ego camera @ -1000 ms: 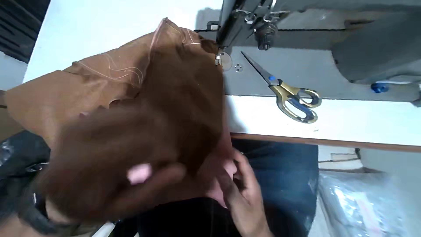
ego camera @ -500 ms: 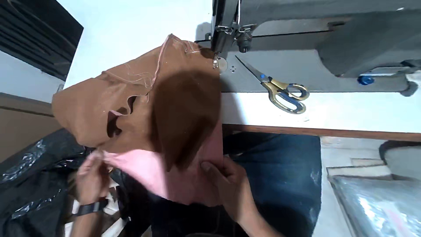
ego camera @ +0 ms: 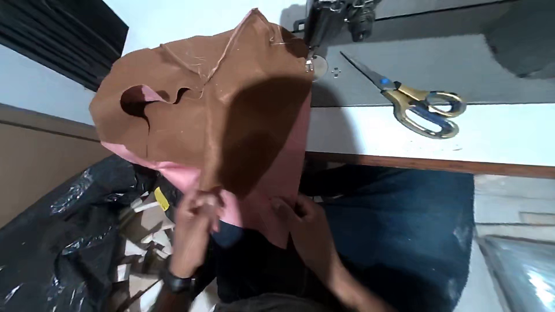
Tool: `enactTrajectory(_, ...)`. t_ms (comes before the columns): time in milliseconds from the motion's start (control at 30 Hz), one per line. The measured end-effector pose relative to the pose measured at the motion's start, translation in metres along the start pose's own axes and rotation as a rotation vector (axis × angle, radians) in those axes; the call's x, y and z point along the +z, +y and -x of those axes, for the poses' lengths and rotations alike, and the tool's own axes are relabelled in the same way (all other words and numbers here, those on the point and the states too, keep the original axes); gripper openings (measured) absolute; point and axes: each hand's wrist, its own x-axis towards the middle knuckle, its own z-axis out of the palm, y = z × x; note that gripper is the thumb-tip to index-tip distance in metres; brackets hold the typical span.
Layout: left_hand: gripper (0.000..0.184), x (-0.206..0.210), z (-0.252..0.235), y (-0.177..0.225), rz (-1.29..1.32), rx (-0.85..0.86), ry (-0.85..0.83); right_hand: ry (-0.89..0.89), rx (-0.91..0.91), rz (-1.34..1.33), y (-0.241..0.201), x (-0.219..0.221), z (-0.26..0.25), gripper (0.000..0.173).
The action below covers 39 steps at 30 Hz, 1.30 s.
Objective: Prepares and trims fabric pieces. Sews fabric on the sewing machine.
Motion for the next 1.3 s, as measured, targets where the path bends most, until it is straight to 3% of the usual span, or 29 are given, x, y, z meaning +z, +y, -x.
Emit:
enactTrajectory(67, 0.023, 0.033, 0.000, -0.004, 0.255, -0.135, -0.055, -0.004, -0.046, -0.038, 0.002, 0.000, -0.001, 0.019)
enactTrajectory(167, 0.015, 0.051, -0.009, 0.007, 0.371, -0.224, -0.055, 0.018, -0.084, -0.056, 0.003, -0.003, 0.004, 0.021)
enactTrajectory(467, 0.011, 0.064, 0.038, 0.037, 0.585, -0.248, -0.255, -0.097, -0.161, -0.155, 0.000, -0.006, 0.008, 0.020)
enactTrajectory(667, 0.016, 0.072, 0.041, 0.012, 0.346, -0.201, -0.118, -0.163, -0.164, -0.177, -0.004, -0.009, 0.007, 0.024)
enactTrajectory(833, 0.017, 0.071, 0.040, 0.004, 0.264, -0.152, -0.104, -0.158, -0.210, -0.229, 0.004, -0.010, 0.012, 0.037)
enactTrajectory(1000, 0.017, 0.061, 0.041, 0.009, 0.169, -0.136, -0.170, -0.084, -0.161, -0.100, -0.005, -0.002, 0.012, 0.022)
enactTrajectory(1300, 0.019, 0.064, 0.052, 0.019, 0.108, -0.164, -0.152, -0.113, -0.124, -0.060, -0.015, -0.004, 0.019, 0.028)
